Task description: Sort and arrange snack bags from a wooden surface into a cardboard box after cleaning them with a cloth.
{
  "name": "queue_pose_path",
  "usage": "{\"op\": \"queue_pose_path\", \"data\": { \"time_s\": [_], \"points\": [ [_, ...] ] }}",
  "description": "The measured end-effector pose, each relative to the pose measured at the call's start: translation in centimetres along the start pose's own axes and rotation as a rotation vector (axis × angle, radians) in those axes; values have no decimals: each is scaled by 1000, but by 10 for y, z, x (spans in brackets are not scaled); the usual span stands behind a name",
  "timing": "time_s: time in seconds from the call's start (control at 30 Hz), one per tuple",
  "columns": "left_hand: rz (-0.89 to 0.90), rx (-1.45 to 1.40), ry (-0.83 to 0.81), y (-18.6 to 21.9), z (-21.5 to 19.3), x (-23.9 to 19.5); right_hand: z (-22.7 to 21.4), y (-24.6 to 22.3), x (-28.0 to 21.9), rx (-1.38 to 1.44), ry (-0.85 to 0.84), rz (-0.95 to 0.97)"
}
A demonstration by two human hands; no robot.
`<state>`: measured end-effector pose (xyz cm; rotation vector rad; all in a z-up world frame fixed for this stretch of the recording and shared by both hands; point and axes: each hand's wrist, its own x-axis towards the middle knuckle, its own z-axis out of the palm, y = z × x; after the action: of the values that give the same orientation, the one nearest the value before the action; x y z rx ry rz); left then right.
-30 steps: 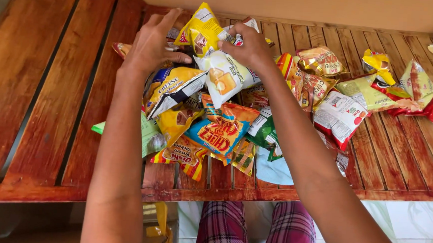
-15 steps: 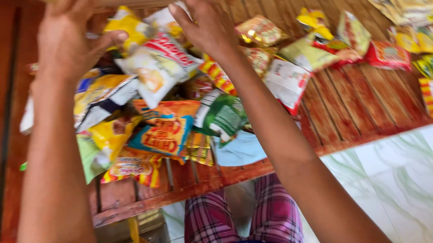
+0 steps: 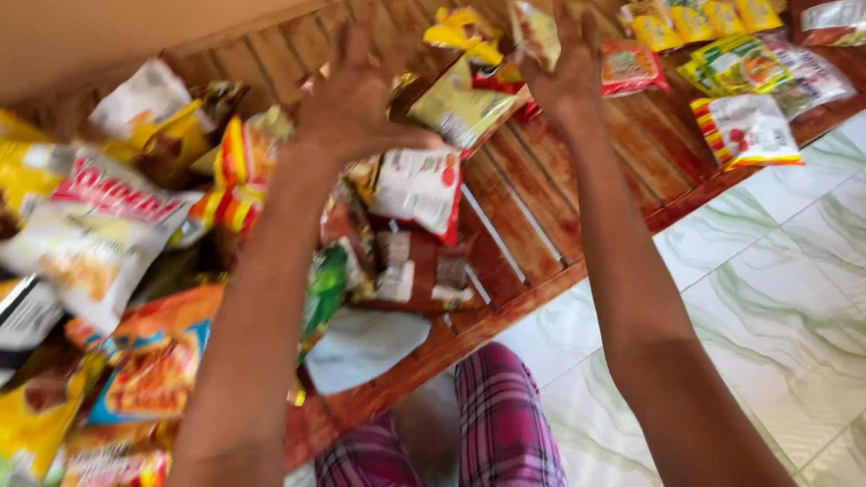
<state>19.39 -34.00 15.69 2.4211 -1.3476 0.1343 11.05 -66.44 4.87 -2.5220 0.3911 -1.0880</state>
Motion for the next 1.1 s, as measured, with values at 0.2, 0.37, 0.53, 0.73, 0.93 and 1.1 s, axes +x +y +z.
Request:
{"op": "queue_pose_path", "data": {
  "time_s": [0.2,0.37,0.53,0.73,0.93,1.1],
  "points": [
    [61,-146,-139,47,103,97,-22,68,-6,-232,-5,184],
    [-90,26,-344,105,130,141,-39,91,-6,-295,-108,555],
    [-49,131,-270,124,183,183,-58,91,9,-202,-230,741],
    [-265,54,-351,124,212,209,-26,128,1,-162,-325,753],
    [-121,21,-107,107,227,204,-7,128,-8,-157,-91,539],
    [-109,24,1,113,204,199,-14,112,8,-51,5,536]
  ]
}}
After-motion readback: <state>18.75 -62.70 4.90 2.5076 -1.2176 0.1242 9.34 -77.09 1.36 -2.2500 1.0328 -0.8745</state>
